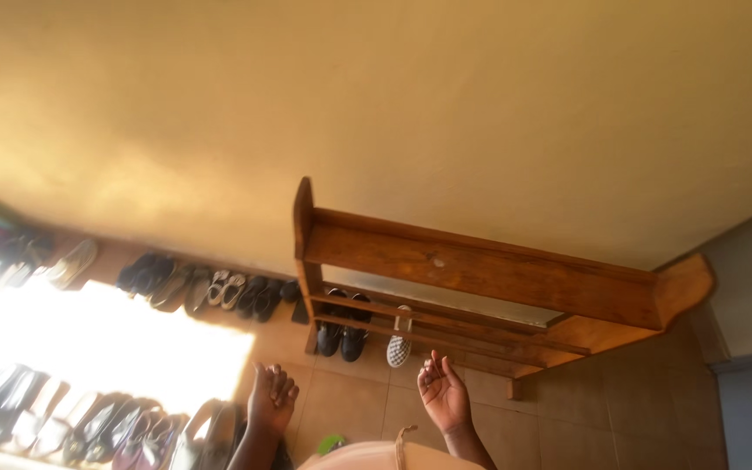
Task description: The person picks up various shoes from the floor and places them onto a wooden shoe rack. They handle multiple pairs including sneakers, loafers, and sandals, arranging them one by one on the shelves.
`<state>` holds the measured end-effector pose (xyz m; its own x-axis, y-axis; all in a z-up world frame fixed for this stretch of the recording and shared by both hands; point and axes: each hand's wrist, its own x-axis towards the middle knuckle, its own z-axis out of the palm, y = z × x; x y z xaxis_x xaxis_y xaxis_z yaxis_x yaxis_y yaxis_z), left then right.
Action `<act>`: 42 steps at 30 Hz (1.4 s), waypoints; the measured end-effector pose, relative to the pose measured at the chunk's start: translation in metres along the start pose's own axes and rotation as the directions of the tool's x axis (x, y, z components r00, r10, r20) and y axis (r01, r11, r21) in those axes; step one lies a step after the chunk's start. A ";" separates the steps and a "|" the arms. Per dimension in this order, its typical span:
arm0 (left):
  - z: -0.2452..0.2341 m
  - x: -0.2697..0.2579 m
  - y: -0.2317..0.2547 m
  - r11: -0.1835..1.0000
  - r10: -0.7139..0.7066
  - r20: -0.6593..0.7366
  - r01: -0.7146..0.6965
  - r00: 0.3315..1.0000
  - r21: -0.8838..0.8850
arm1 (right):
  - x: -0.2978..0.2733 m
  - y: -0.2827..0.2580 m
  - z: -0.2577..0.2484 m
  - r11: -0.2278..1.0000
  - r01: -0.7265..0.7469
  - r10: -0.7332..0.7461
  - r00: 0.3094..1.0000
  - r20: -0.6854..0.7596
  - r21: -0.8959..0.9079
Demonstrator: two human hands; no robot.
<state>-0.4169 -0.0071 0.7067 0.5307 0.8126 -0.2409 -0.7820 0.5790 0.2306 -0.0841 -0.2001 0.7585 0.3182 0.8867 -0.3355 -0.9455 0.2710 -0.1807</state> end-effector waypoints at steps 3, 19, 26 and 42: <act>0.008 -0.018 0.041 0.996 0.081 -0.013 -0.081 0.997 -0.040 | 0.010 0.028 0.019 0.996 -0.089 0.089 0.996 0.026 0.022; -0.002 -0.063 0.098 0.903 0.314 -0.389 -0.399 0.866 -0.158 | 0.107 0.123 0.095 0.879 -0.456 0.457 0.889 -0.030 -0.142; 0.006 -0.023 0.113 0.806 0.461 -0.379 -0.558 0.802 -0.199 | 0.193 0.134 0.141 0.765 -0.611 0.630 0.775 0.042 -0.206; 0.009 -0.016 0.136 0.563 0.632 -0.458 -0.776 0.625 -0.283 | 0.301 0.247 0.206 0.443 -0.860 0.881 0.471 -0.056 -0.253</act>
<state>-0.5288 0.0594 0.7507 -0.3118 0.8439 -0.4367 -0.9450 -0.3231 0.0503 -0.2358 0.2106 0.8029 -0.6789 0.6348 -0.3689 -0.6753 -0.7371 -0.0255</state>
